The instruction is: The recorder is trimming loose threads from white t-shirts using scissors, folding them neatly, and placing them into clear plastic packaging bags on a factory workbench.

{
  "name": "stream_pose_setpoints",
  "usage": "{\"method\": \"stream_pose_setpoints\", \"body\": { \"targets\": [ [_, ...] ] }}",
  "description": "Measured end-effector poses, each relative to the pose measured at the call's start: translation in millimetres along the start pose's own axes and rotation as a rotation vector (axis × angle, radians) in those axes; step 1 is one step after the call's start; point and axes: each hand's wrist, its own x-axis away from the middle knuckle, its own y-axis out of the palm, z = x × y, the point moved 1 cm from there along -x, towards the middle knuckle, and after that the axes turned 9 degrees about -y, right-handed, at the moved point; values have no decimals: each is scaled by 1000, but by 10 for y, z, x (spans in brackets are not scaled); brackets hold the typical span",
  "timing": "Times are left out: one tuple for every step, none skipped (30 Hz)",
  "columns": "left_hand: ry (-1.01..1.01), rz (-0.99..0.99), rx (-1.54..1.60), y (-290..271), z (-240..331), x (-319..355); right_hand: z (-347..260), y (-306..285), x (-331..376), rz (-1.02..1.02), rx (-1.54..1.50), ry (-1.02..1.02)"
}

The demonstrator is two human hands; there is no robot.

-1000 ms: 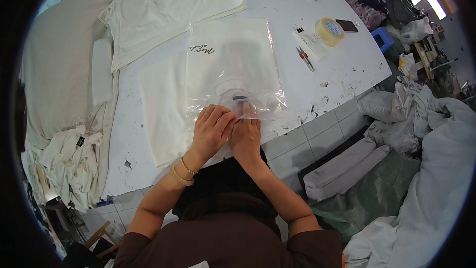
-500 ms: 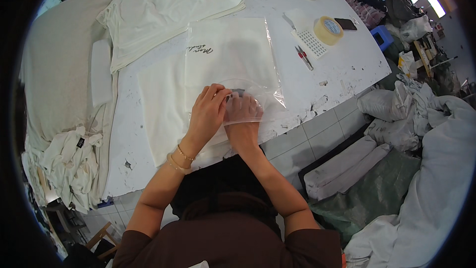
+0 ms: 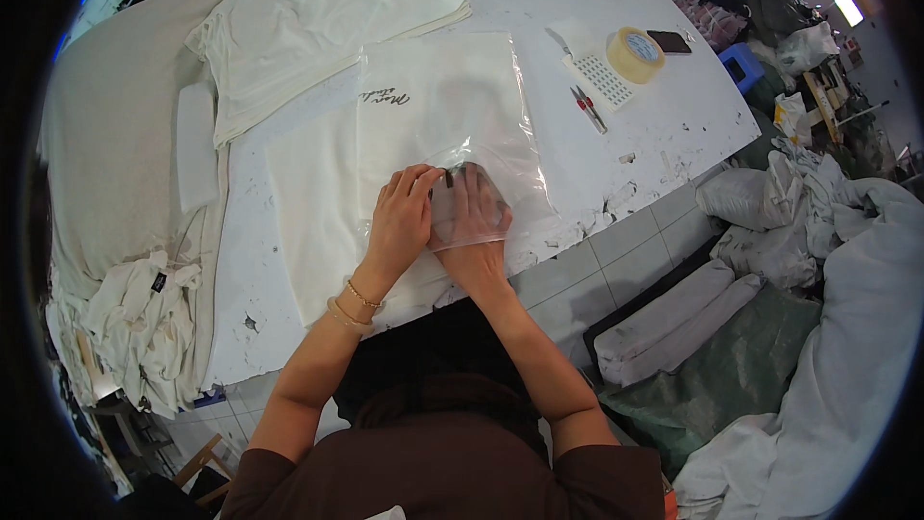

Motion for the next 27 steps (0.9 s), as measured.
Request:
{"method": "stream_pose_setpoints", "body": {
  "targets": [
    [1, -1, 0, 1, 2, -2, -9, -7, -3, 13, 2, 14],
    [18, 15, 6, 1, 5, -3, -20, -26, -9, 14, 2, 16],
    [33, 31, 10, -2, 6, 0, -63, -85, -41, -56, 94, 46],
    [34, 29, 10, -7, 3, 4, -89, -111, -66, -125, 186, 76],
    [1, -7, 35, -12, -5, 9, -89, -67, -81, -125, 186, 79],
    [-29, -43, 62, -6, 0, 0, -64, 5, -96, -139, 202, 101],
    [-24, -45, 65, 4, 23, -12, -34, 53, -97, -153, 217, 125],
    [59, -56, 12, 20, 61, -25, -9, 69, -58, -150, 221, 130],
    [134, -63, -47, 12, 63, -27, -33, 91, 6, -120, 182, 50],
    [112, -188, -99, 55, 12, 11, -62, 84, 90, -90, 146, -27],
    [110, -187, -99, 78, -32, 36, -98, 16, 254, -120, -7, 8],
    [142, -191, -156, 88, -56, 49, -145, -134, 392, -121, -7, 6],
    [176, -197, -213, 98, -62, 63, -182, -309, 527, -201, -91, -29],
    [175, -198, -211, 73, -7, 71, -169, -454, 652, -280, -177, -61],
    [168, -213, -242, 49, 93, 69, -83, -574, 777, -191, -152, -58],
    [149, -223, -287, 11, 130, 89, -11, -661, 842, -105, -140, -69],
    [141, -224, -293, 12, 128, 121, 80, -738, 841, -6, -286, 153],
    [151, -249, -304, 39, 147, 150, 193, -823, 839, 98, -420, 385],
    [160, -269, -318, 49, 171, 157, 368, -849, 799, 185, -567, 564],
    [184, -250, -331, 29, 231, 207, 554, -852, 745, 272, -716, 744],
    [205, -298, -201, -9, 379, 226, 729, -885, 698, 278, -711, 748],
    [222, -345, -73, -50, 546, 275, 892, -894, 669, 233, -896, 875],
    [179, -341, 127, -53, 689, 397, 1008, -879, 640, 185, -1081, 1000],
    [-40, -509, 384, 16, 792, 526, 1093, -848, 601, 190, -1082, 1001],
    [-265, -674, 642, 95, 873, 615, 1155, -809, 575, 158, -1146, 1000],
    [-259, -682, 645, 211, 909, 642, 1200, -798, 549, 129, -1208, 998],
    [-590, -802, 961, 373, 887, 696, 1144, -789, 480, 80, -1219, 1004]
  ]
}}
